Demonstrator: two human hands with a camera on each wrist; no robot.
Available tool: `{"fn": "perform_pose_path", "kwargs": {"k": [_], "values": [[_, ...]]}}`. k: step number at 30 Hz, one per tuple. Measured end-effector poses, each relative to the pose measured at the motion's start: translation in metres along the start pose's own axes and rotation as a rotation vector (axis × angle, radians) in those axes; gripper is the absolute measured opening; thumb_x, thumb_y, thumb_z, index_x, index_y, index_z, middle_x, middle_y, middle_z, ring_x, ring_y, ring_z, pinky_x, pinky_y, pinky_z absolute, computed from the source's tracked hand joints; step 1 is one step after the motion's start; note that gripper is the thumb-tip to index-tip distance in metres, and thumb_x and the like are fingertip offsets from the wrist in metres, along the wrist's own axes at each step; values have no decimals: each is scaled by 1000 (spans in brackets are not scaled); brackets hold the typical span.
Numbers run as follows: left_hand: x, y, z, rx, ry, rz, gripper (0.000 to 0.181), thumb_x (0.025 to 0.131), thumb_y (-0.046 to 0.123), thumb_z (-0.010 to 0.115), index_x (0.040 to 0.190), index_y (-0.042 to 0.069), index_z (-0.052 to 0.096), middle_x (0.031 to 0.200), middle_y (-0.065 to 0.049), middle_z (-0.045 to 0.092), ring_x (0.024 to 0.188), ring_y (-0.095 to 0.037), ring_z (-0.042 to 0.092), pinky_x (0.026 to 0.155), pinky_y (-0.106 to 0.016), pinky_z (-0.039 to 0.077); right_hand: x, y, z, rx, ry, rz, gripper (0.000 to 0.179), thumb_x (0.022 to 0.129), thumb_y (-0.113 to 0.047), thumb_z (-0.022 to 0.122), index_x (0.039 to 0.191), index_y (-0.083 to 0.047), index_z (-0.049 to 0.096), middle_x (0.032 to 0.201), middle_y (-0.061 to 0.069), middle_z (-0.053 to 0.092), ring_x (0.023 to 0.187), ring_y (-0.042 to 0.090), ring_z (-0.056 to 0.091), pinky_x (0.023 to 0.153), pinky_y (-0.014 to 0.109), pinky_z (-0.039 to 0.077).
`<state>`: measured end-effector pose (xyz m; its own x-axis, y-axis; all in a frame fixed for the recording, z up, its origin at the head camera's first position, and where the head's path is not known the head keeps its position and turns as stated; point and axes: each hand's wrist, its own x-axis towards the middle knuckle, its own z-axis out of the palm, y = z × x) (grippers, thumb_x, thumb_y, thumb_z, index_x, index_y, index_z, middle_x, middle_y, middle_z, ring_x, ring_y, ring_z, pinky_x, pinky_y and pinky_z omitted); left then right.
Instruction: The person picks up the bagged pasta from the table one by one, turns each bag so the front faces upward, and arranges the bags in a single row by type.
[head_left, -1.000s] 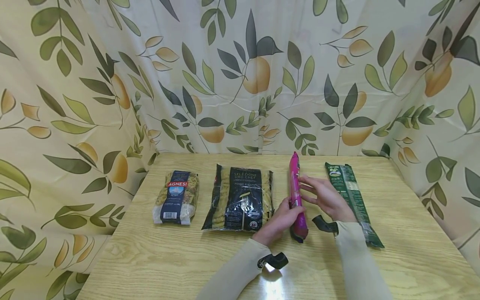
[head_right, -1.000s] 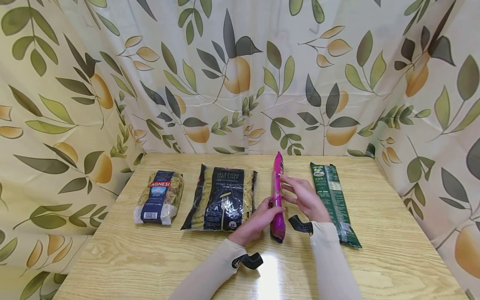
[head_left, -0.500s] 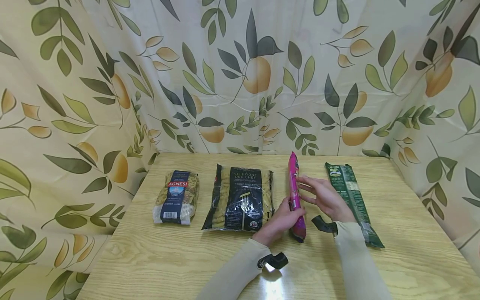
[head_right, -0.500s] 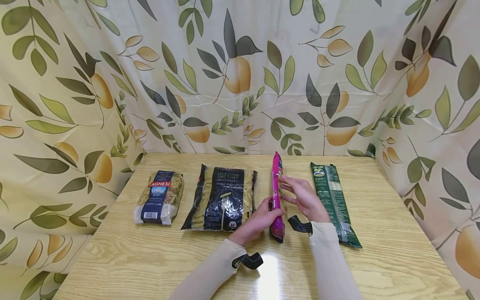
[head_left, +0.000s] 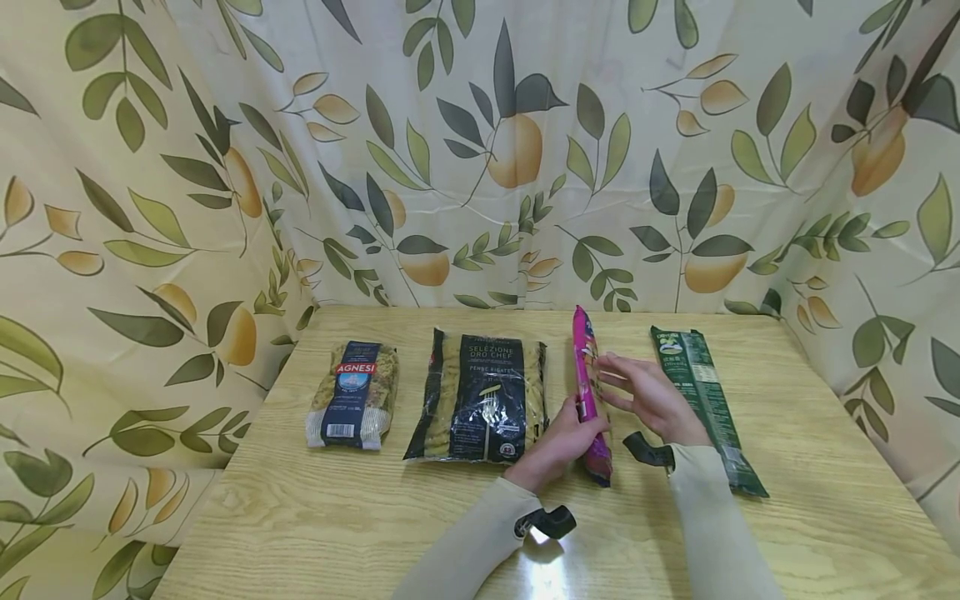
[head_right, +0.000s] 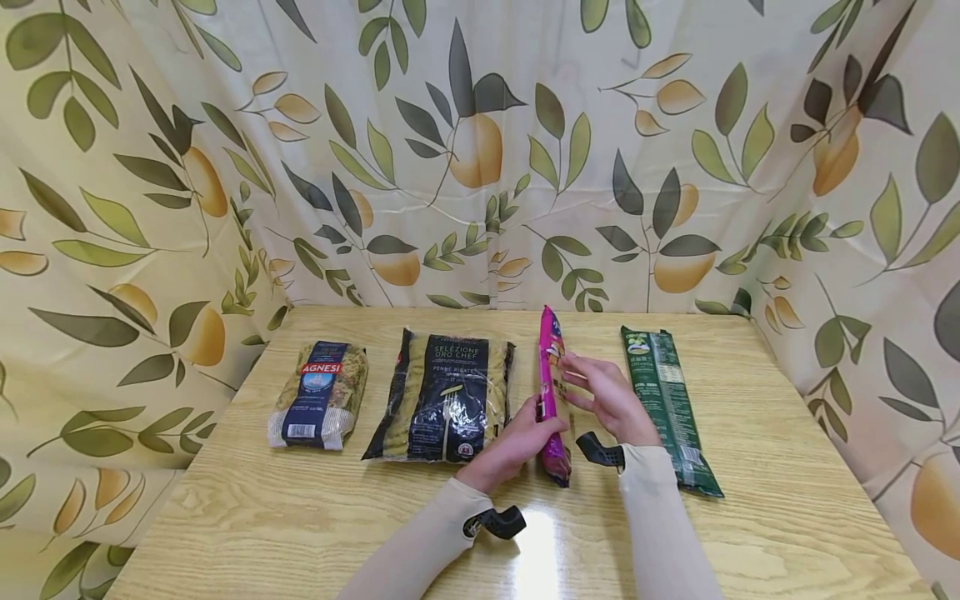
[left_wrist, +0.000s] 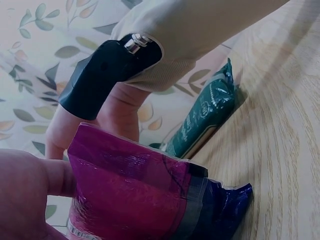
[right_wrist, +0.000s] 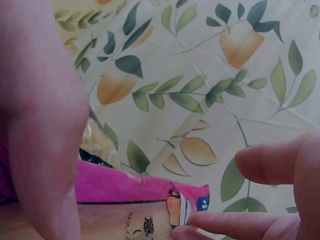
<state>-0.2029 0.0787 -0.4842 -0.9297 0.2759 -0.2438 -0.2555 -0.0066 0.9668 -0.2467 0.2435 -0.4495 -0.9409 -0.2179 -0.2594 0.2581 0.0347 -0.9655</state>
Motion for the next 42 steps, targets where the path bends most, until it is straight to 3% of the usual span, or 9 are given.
{"fn": "perform_pose_path", "kwargs": {"k": [6,20,30,33,36,38,42], "values": [[0,0,-1,17,-1,6,52,92,9,64,140,2,44,110,-10,58,96,-19,58,92,-34,51,2,1,-2,14,8,35,60,104,-52,54,146,-8,54,138,-4,61,133,20,51,105,34,53],[2,-2,-2,-11,23,12,48,90,4,61,136,-1,47,96,-5,55,87,-18,55,82,-26,46,4,4,-4,29,10,34,57,106,-50,52,146,-9,54,134,-7,61,133,21,50,101,34,54],[4,-2,-3,-60,41,7,51,86,3,60,136,0,49,100,-3,53,93,-17,52,86,-26,43,7,6,-6,17,6,54,51,107,-49,51,143,-14,56,137,-5,57,141,28,42,107,43,49],[4,-2,-3,-78,55,1,52,84,3,60,135,0,50,104,-4,54,93,-16,51,84,-24,43,8,8,-6,12,2,59,53,107,-49,48,145,-12,52,151,8,49,149,36,36,114,52,45],[5,-3,-3,-94,67,-4,52,82,2,60,133,0,52,109,-6,56,94,-17,52,82,-23,43,9,10,-7,16,-9,70,55,109,-49,45,148,-10,46,165,20,32,156,41,27,121,60,36],[5,-3,-3,-102,65,-3,53,82,2,59,135,0,52,113,-7,57,96,-17,52,82,-23,43,10,11,-7,25,-13,79,56,109,-48,44,150,-10,43,169,23,22,158,43,23,123,63,32],[6,-4,-3,-136,55,0,54,81,0,58,135,1,53,117,-10,61,99,-17,56,85,-23,44,10,11,-8,40,-15,88,51,110,-46,42,149,-13,43,171,25,16,158,44,21,124,63,30]]}}
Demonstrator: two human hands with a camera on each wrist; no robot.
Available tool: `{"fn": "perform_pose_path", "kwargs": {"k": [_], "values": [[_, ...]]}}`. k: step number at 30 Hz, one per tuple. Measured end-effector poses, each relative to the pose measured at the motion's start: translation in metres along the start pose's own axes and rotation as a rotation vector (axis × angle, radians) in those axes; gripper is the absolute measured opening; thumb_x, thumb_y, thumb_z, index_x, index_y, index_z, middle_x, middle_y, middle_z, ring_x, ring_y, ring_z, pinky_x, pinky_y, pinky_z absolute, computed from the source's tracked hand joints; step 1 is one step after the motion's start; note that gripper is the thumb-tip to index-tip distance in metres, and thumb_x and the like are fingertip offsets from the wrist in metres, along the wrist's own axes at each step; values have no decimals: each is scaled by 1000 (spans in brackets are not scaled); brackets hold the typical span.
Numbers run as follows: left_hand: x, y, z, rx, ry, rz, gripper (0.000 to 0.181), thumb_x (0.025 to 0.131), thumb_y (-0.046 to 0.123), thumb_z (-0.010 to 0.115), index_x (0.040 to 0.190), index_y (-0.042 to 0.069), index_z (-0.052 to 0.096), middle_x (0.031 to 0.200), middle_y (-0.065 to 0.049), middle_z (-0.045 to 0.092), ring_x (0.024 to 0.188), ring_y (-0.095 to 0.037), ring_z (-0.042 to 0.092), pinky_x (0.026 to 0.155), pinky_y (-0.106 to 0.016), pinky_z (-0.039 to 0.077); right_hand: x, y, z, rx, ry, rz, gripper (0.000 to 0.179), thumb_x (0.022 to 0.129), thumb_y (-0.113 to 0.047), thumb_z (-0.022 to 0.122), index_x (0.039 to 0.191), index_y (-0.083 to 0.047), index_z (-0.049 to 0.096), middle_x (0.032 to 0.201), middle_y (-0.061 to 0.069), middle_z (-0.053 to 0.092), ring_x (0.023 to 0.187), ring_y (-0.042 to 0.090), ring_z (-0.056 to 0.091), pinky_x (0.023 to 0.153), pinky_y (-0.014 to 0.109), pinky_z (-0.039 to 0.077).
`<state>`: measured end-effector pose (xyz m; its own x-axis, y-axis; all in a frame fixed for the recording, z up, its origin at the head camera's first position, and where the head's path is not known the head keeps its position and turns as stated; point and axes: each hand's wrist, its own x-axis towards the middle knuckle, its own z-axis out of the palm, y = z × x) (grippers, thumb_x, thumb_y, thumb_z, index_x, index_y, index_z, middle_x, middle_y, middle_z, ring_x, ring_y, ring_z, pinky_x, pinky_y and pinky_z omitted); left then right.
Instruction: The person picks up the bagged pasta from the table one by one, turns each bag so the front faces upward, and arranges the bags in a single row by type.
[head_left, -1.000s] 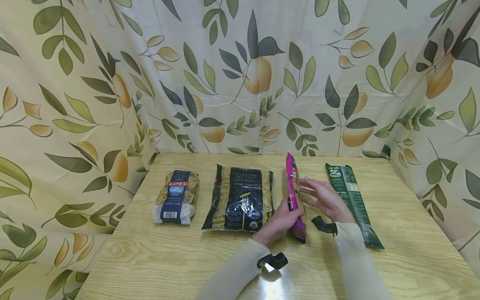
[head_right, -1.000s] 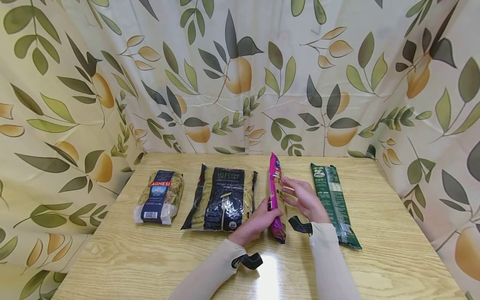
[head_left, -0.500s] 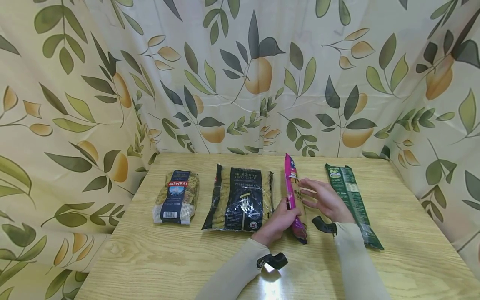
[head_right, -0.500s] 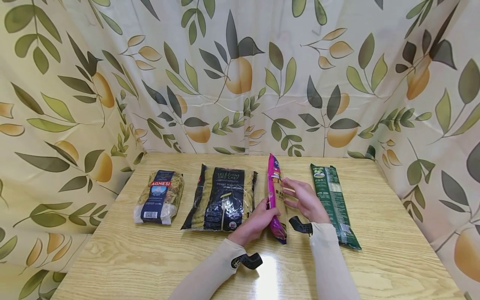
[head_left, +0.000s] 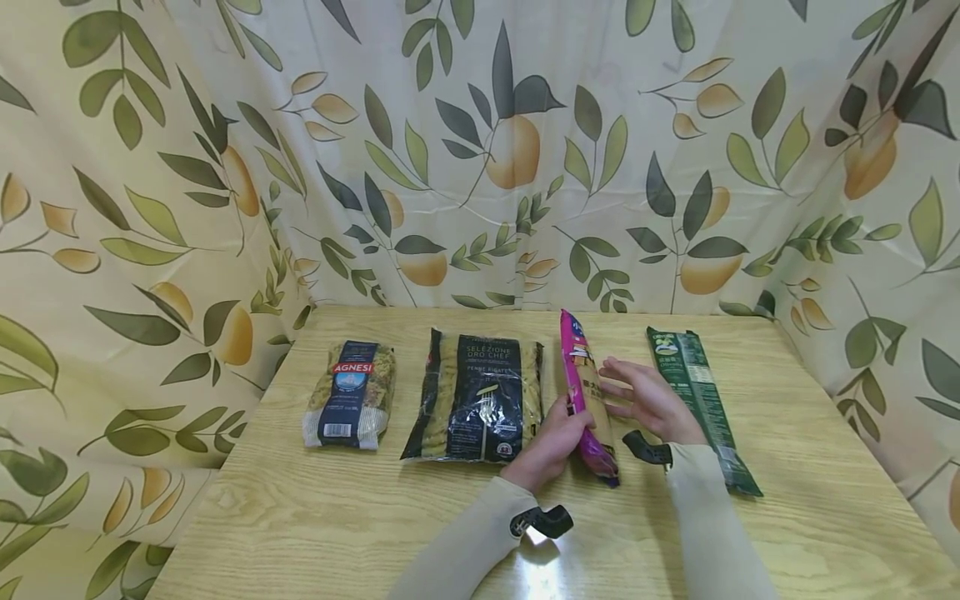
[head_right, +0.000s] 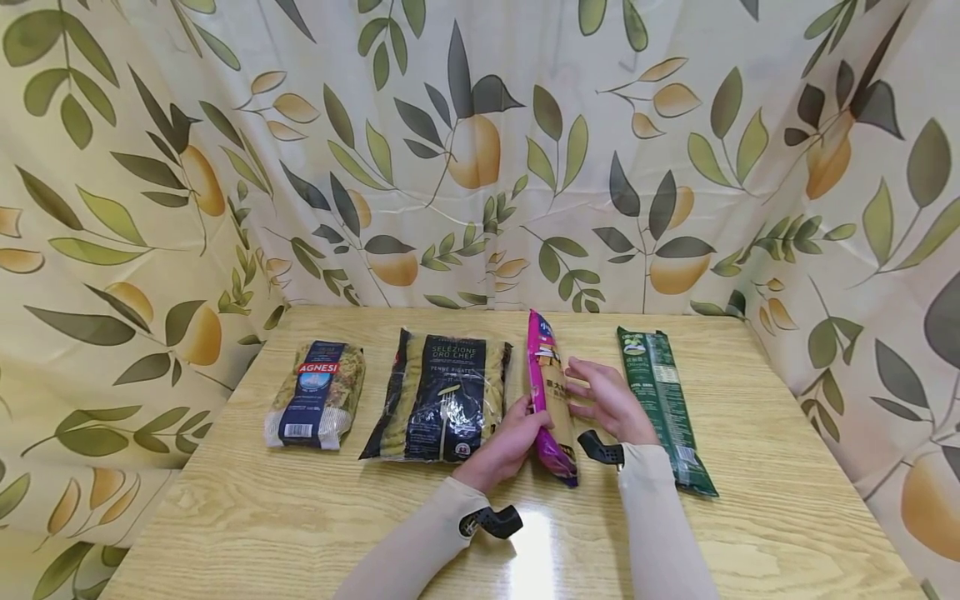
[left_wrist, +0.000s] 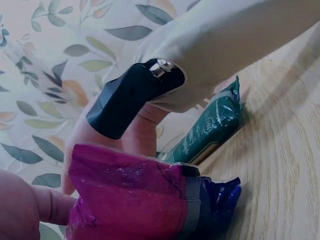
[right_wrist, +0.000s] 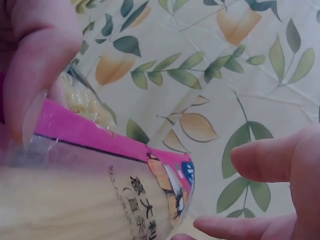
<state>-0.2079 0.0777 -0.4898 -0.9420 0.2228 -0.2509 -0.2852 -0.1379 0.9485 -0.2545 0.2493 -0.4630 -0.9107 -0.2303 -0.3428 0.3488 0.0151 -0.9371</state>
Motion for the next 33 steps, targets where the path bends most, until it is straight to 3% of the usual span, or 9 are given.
{"fn": "perform_pose_path", "kwargs": {"k": [4,10,14,17,19,25,27,30,33], "values": [[0,-1,-1,-61,-3,-5,48,80,-1,56,128,1,55,117,-14,67,99,-17,62,85,-22,47,1,1,-1,8,-15,15,52,111,-45,42,151,-12,41,171,26,13,158,46,19,124,64,27],[3,0,-4,-184,-40,0,49,80,-1,51,129,-2,55,116,-15,69,95,-16,63,80,-21,50,6,7,-3,12,-49,36,73,111,-46,39,163,0,16,172,27,9,158,49,15,124,66,24],[4,1,-5,-229,-49,-5,50,80,0,50,130,-2,54,112,-12,67,93,-15,61,79,-21,50,10,11,-4,17,-76,42,75,111,-47,39,162,1,14,170,29,12,155,49,25,120,60,37],[4,2,-6,-237,-58,-17,51,81,0,49,132,-1,52,114,-12,66,95,-16,62,81,-22,51,12,13,-4,-4,-103,41,76,111,-48,38,162,1,12,168,30,15,147,42,42,112,50,50],[4,2,-7,-241,-62,-26,52,82,0,49,133,0,51,117,-13,66,98,-17,63,84,-23,53,13,14,-5,-14,-110,42,77,110,-49,38,162,1,10,168,30,16,145,38,45,106,45,54],[5,0,-8,-243,-87,-29,52,82,0,49,134,-1,51,119,-12,66,102,-17,63,89,-25,54,13,12,-5,-3,-112,56,79,112,-48,34,164,3,4,171,30,8,156,47,24,110,48,52],[5,-1,-8,-241,-93,-34,51,82,0,50,133,-2,52,115,-10,66,100,-15,62,87,-24,53,12,11,-5,5,-106,61,78,112,-47,33,163,4,5,171,29,10,152,43,33,109,46,53],[4,-1,-8,-236,-97,-41,50,83,0,50,133,-2,52,112,-9,67,98,-15,63,86,-24,54,10,10,-6,22,-89,59,74,112,-45,36,160,5,13,164,26,24,133,27,56,103,40,55],[3,1,-8,-217,-97,-34,51,83,0,50,134,-3,52,115,-14,69,97,-16,65,86,-25,55,8,8,-8,27,-71,48,71,111,-45,38,156,6,20,154,19,34,119,16,61,101,40,56]]}}
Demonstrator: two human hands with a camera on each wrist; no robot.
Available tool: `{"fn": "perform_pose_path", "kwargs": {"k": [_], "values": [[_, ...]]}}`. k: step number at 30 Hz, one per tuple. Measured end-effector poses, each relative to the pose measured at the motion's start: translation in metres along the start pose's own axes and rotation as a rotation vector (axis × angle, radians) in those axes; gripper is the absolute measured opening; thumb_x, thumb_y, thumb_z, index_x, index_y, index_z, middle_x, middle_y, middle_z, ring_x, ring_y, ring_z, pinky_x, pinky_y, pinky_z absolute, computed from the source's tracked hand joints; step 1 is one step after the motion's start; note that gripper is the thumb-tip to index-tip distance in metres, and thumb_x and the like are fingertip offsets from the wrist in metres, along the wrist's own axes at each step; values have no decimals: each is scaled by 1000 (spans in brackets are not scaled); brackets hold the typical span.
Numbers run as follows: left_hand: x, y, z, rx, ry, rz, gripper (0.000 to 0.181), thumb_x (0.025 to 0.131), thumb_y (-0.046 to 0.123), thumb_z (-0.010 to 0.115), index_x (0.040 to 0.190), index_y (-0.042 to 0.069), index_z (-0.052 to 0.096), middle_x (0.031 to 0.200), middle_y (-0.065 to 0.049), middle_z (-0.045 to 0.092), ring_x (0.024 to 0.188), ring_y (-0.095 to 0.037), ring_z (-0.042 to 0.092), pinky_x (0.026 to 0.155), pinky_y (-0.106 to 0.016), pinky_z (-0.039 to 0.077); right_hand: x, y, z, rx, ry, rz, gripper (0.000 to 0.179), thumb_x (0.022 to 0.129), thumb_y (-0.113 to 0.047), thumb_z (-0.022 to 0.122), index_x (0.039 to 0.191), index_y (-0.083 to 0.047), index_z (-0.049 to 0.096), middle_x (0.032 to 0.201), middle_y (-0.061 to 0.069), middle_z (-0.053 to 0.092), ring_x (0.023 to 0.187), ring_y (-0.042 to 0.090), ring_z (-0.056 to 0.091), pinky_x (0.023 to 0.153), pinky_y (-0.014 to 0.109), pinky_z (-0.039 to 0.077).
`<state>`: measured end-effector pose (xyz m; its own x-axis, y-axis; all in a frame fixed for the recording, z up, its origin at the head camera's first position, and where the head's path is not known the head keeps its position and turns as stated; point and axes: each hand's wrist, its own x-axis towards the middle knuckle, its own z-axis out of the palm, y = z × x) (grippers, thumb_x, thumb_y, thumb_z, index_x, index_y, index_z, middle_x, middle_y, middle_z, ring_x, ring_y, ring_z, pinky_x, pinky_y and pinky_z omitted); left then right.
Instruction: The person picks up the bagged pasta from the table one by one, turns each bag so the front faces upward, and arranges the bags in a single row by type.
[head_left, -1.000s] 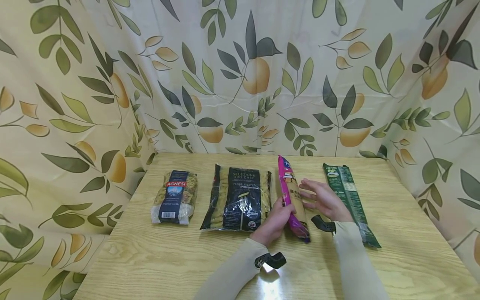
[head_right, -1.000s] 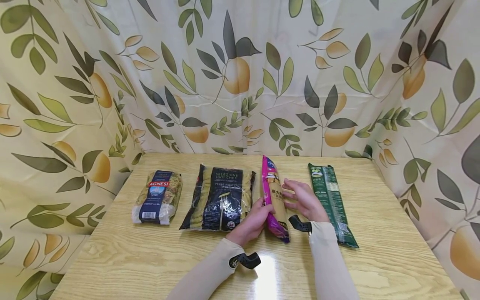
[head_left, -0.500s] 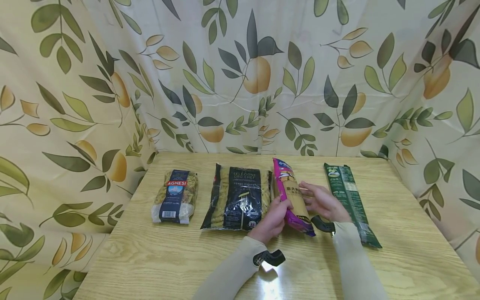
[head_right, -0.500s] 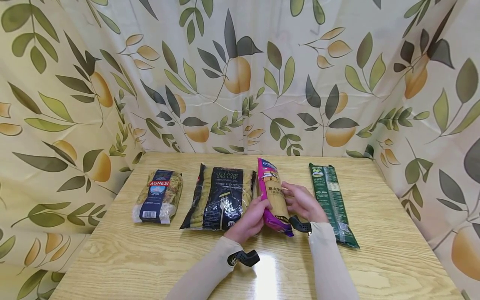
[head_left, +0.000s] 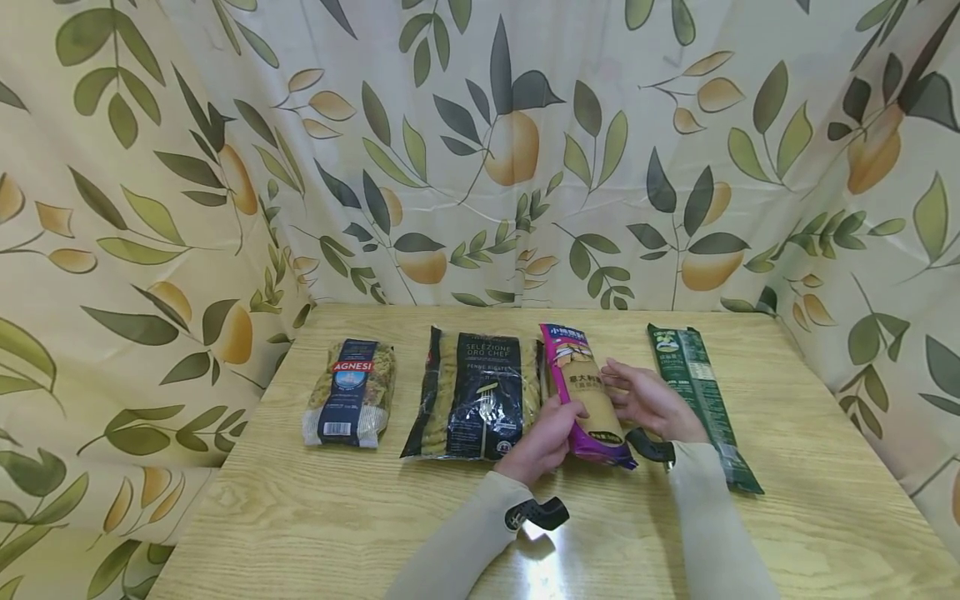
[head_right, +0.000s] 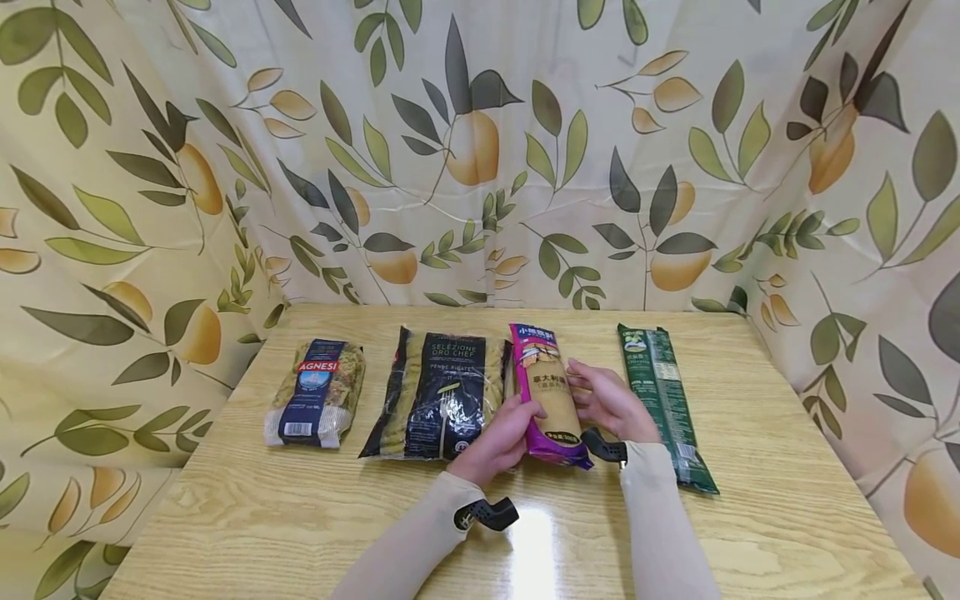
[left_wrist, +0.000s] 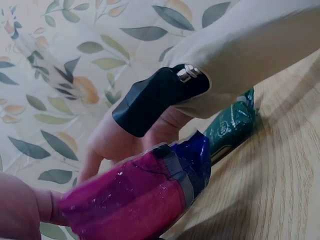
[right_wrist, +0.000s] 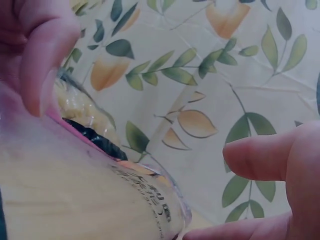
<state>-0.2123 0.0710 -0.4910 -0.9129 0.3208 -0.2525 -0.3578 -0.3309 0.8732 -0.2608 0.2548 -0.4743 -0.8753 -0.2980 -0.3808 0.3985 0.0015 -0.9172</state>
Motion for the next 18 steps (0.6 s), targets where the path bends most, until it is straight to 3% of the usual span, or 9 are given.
{"fn": "perform_pose_path", "kwargs": {"k": [3,5,8,18], "values": [[-1,2,1,38,5,18,53,84,-1,51,137,-4,51,120,-19,69,97,-17,66,86,-26,56,-2,-2,-1,-2,-2,1,76,111,-47,38,159,7,15,158,25,30,135,36,55,112,50,50],[-2,3,3,61,11,30,54,84,-2,51,138,-4,50,122,-20,69,97,-17,66,86,-26,56,-4,-4,-3,-7,-8,9,81,111,-48,36,161,8,7,166,30,17,150,48,36,119,57,40],[-2,3,4,85,21,27,56,85,-1,52,141,-2,50,122,-19,68,99,-18,66,87,-27,56,-6,-6,-5,-5,-9,26,85,111,-50,34,162,7,-2,172,29,0,157,52,14,124,63,27],[-2,2,4,135,15,23,54,87,1,54,141,1,53,120,-16,70,101,-18,67,91,-30,57,-13,-11,-7,-12,13,34,84,111,-49,35,163,6,-2,171,30,-2,156,54,14,123,63,27]]}}
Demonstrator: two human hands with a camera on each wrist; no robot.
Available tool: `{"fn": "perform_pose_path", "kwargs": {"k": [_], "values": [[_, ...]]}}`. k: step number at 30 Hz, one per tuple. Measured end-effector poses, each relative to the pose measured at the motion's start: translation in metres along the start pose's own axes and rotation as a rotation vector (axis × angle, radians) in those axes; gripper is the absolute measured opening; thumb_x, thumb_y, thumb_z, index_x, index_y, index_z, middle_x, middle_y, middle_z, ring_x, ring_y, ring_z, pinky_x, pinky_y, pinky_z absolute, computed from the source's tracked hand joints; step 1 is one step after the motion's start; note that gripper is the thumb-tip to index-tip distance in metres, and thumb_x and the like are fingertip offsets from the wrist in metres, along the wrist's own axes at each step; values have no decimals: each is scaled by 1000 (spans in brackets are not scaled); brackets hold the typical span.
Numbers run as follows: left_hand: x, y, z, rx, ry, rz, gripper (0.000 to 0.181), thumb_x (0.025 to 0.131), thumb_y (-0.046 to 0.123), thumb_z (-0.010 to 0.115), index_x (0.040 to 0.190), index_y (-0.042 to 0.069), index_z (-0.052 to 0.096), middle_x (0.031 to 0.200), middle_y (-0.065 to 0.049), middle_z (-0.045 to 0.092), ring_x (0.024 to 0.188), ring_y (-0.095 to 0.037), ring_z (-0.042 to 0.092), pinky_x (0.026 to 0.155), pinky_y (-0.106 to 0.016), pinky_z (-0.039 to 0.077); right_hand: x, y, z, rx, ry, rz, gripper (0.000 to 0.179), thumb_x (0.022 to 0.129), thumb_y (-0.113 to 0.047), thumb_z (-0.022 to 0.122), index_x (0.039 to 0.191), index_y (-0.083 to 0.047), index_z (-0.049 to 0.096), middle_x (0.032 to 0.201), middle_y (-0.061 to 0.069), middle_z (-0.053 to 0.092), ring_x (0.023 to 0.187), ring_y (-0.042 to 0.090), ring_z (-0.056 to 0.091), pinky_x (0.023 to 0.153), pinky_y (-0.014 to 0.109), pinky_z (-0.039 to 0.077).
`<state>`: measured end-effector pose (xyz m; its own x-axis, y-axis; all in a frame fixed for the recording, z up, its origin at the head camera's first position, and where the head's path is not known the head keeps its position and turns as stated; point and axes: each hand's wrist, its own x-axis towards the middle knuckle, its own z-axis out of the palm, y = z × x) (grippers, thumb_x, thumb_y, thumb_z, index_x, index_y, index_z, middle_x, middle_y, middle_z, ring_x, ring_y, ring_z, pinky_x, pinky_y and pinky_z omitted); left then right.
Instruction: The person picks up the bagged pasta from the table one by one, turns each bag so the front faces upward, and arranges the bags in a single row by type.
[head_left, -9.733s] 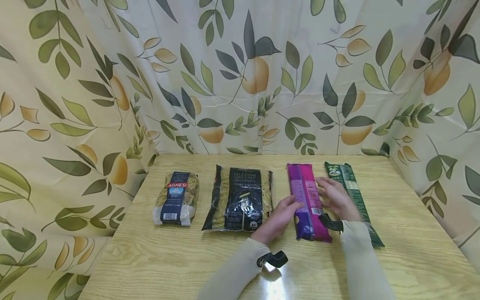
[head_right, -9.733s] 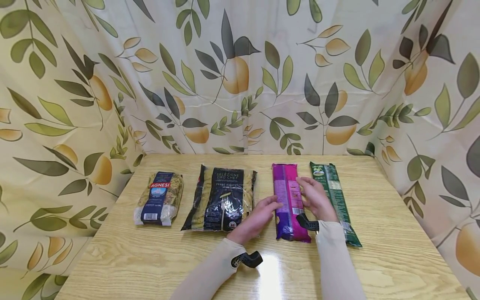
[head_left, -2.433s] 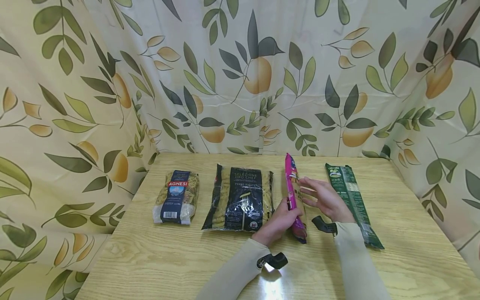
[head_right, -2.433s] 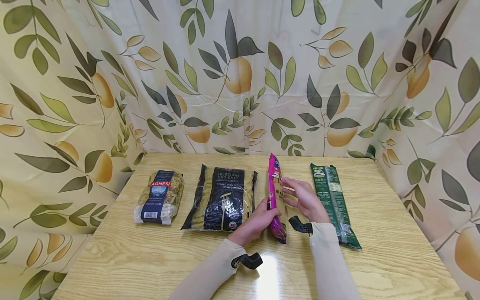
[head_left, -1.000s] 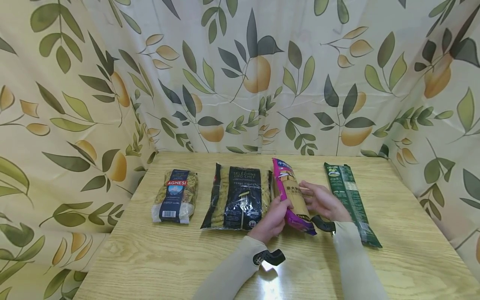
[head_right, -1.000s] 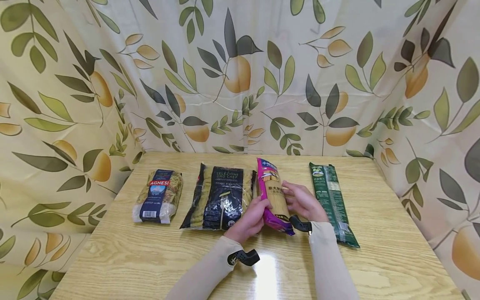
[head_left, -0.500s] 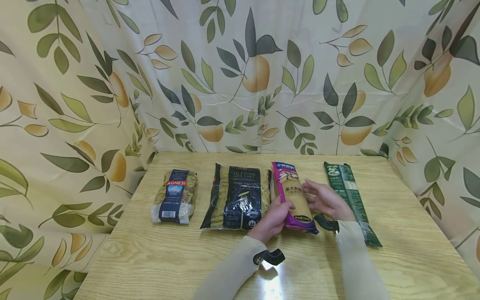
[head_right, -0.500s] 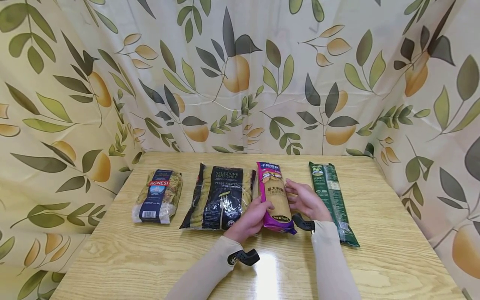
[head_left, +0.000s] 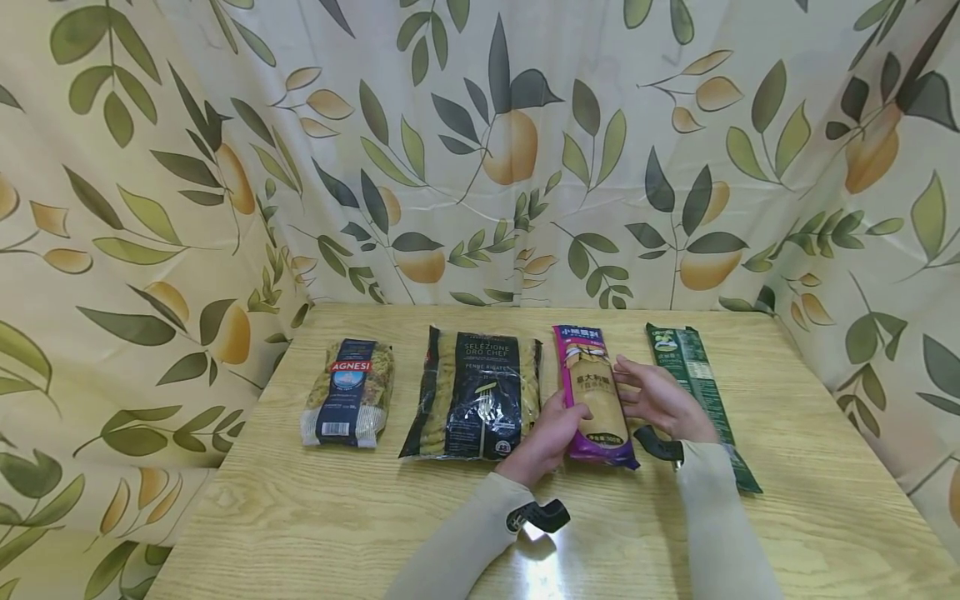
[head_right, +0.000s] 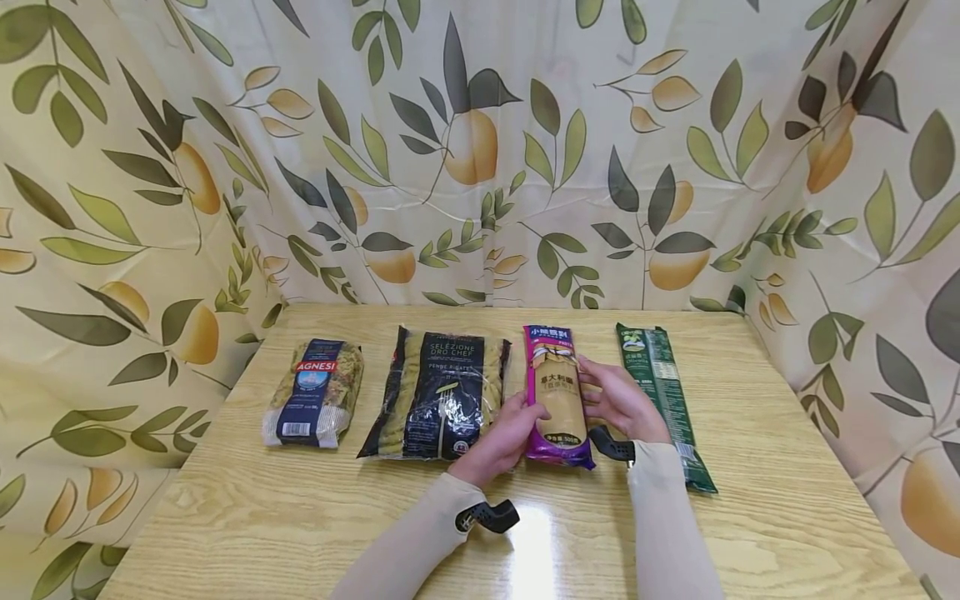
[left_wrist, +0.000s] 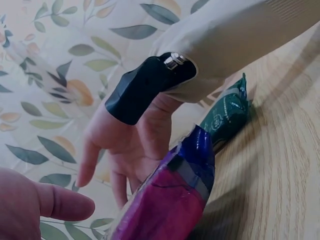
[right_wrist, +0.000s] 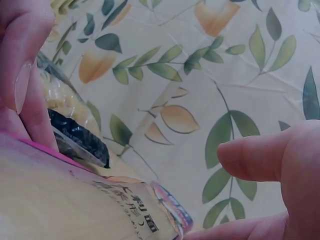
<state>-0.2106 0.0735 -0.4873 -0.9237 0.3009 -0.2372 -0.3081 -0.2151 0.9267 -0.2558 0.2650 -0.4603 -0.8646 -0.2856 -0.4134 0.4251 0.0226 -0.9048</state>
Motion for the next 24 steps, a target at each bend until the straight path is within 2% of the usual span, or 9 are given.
{"fn": "perform_pose_path", "kwargs": {"k": [6,13,19,24], "values": [[-1,1,-1,53,1,16,53,86,2,54,140,-1,54,122,-17,69,101,-18,65,89,-27,53,0,-1,0,-12,30,8,87,109,-52,38,164,5,2,171,30,2,155,54,18,120,61,35],[-1,1,1,72,25,7,53,87,3,56,140,-1,54,124,-17,69,108,-22,64,97,-34,52,1,1,-1,-53,25,-22,82,111,-49,35,163,5,4,170,31,5,153,55,22,113,55,48],[-1,0,1,93,21,16,52,87,4,56,138,-1,54,124,-17,68,105,-18,62,95,-31,51,2,3,-1,-77,14,-32,82,111,-50,35,164,5,4,170,32,7,153,55,23,110,54,50],[-4,3,2,120,17,6,52,88,7,57,139,0,54,127,-16,67,106,-15,59,104,-35,48,2,3,-1,-84,29,-24,78,112,-48,33,163,5,8,169,33,11,154,53,23,110,55,51]]}}
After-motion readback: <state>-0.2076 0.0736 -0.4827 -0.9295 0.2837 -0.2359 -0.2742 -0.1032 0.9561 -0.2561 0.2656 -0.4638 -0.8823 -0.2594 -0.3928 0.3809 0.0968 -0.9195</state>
